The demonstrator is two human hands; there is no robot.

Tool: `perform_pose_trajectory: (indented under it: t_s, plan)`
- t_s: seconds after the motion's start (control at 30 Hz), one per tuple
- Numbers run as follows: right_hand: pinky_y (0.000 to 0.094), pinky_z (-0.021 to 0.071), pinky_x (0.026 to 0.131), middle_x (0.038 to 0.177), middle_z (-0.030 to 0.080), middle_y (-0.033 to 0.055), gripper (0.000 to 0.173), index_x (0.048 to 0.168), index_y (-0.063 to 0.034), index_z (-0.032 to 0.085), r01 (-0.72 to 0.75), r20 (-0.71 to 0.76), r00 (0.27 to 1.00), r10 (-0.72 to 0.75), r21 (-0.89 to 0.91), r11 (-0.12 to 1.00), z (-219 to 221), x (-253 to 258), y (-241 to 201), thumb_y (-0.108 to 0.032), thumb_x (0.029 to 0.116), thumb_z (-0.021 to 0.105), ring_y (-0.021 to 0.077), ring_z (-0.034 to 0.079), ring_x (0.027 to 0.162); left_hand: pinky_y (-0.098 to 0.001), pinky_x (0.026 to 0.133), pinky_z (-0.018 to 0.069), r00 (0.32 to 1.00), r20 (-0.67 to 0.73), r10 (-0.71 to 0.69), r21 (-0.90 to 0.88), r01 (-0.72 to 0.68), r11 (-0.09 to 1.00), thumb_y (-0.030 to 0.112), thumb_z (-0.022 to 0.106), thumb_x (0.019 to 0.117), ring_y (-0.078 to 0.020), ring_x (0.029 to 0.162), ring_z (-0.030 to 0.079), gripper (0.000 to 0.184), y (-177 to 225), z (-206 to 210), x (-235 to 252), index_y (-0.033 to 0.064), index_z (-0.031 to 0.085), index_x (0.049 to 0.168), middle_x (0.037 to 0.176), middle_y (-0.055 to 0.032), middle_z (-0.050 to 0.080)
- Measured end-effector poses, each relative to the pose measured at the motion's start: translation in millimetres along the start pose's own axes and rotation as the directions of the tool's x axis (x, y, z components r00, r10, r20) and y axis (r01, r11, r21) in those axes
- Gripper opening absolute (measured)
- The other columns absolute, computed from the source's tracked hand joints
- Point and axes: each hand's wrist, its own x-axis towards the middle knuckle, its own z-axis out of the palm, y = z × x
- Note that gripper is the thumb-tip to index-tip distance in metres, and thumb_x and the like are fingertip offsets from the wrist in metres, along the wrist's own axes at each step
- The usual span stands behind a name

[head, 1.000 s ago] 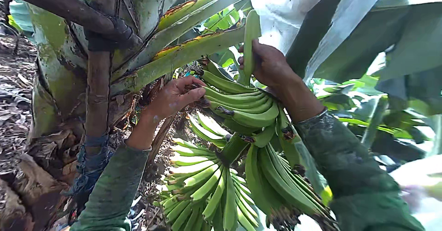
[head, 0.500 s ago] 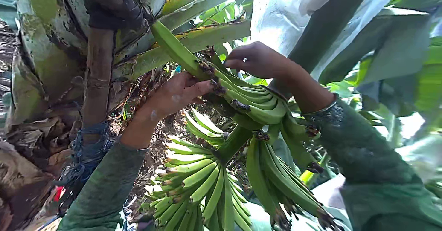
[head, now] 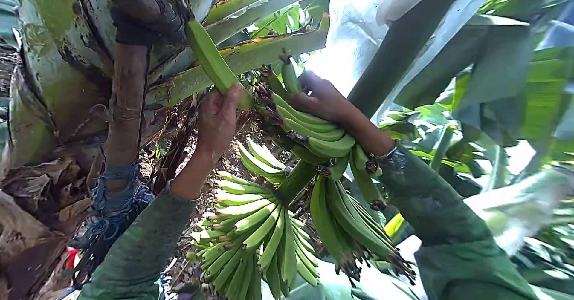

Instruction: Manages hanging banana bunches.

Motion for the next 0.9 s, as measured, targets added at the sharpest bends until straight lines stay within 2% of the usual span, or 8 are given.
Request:
perform_pose_trajectory:
  t_s: [0.07,0.13,0.27,0.33,0.47,0.63,0.83,0.9]
  plan:
    - [0.0435,0.0576,0.073,0.091,0.066,0.0097,0.040,0.125,-0.0023,0.050,-0.072,-0.087,0.993,0.079,0.082,0.994,-0.1,-4.0,-1.3,-0.036,0.1033,0.053,0.0192,0.068,0.078,-0.0336,0.071,0.0577,0.993,-0.099,0.061,0.294,-0.029,0.955,0.030,0.050,0.1040,-0.0079,0.074,0.066,0.028,0.5,-13.5,3.6,0.0056,0.064,0.105,0.080,0.0016,0.066]
    - [0.0370,0.0599,0.067,0.085,0.065,0.0075,0.040,0.132,-0.0009,0.044,-0.086,-0.171,0.977,0.127,0.231,0.969,0.8,-10.9,-3.8,-0.034,0.1085,0.044,0.0155,0.067,0.070,-0.0469,0.061,0.0491,0.991,-0.124,-0.047,0.663,0.118,0.739,0.034,0.051,0.1008,-0.0232,0.066,0.061,0.034,12.6,-23.4,3.6,0.0023,0.063,0.100,0.073,-0.0089,0.060]
    - [0.0352,0.0579,0.058,0.076,0.057,0.0044,0.040,0.131,-0.0007,0.037,-0.078,-0.306,0.932,0.193,0.351,0.933,0.2,-14.0,-7.0,-0.035,0.1120,0.035,0.0148,0.062,0.059,-0.0714,0.098,0.0389,0.970,-0.153,-0.189,0.936,0.204,0.288,0.033,0.065,0.0961,-0.0539,0.118,0.055,0.055,7.2,-19.0,-1.3,-0.0062,0.052,0.133,0.125,-0.0338,0.057]
    - [0.0339,0.0576,0.058,0.075,0.056,0.0012,0.041,0.132,0.0000,0.037,-0.082,-0.355,0.909,0.221,0.367,0.927,-1.6,-14.6,-2.6,-0.036,0.1124,0.031,0.0122,0.060,0.058,-0.0701,0.101,0.0368,0.980,-0.131,-0.149,0.931,0.173,0.321,0.031,0.066,0.0947,-0.0550,0.127,0.047,0.060,1.3,-17.8,-2.8,-0.0066,0.050,0.138,0.137,-0.0345,0.049]
    - [0.0260,0.0471,0.050,0.071,0.047,-0.0021,0.038,0.118,-0.0100,0.047,-0.042,-0.410,0.851,0.329,0.571,0.820,-9.8,-34.4,-15.5,-0.038,0.1133,0.022,0.0073,0.047,0.051,-0.0617,0.087,0.0510,0.937,0.055,-0.345,0.876,0.121,0.466,0.035,0.056,0.1016,-0.0423,0.103,0.067,0.040,8.0,-17.6,-5.3,-0.0024,0.066,0.110,0.106,-0.0247,0.068]
    - [0.0205,0.0425,0.046,0.067,0.046,-0.0058,0.045,0.117,-0.0194,0.053,-0.042,-0.192,0.951,0.240,0.693,0.720,-35.8,-31.5,-32.2,-0.048,0.1112,0.019,0.0032,0.043,0.047,-0.0491,0.090,0.0553,0.725,0.598,-0.341,0.459,0.040,0.888,0.020,0.056,0.1046,-0.0259,0.096,0.070,0.026,-9.2,-20.0,-9.3,0.0014,0.068,0.119,0.105,-0.0157,0.072]
    - [0.0184,0.0445,0.036,0.066,0.060,-0.0090,0.034,0.107,-0.0294,0.067,-0.116,0.228,0.973,-0.039,0.626,0.771,-112.9,-113.0,2.7,-0.058,0.0891,0.068,0.0016,0.053,0.043,-0.0402,0.094,0.0543,0.692,0.632,-0.350,0.220,0.273,0.936,0.013,0.053,0.1048,-0.0200,0.104,0.068,0.033,-8.2,-8.0,-21.8,-0.0003,0.057,0.135,0.118,-0.0162,0.069]
    - [0.0179,0.0577,0.054,0.085,0.073,-0.0142,0.037,0.116,-0.0339,0.072,-0.216,0.515,0.852,-0.094,0.510,0.833,-140.1,-132.5,22.4,-0.056,0.0862,0.074,-0.0006,0.068,0.066,-0.0376,0.090,0.0573,0.673,0.630,-0.388,0.088,0.434,0.897,0.008,0.052,0.1039,-0.0198,0.102,0.069,0.035,-14.5,-2.6,-21.8,-0.0014,0.054,0.138,0.121,-0.0176,0.067]
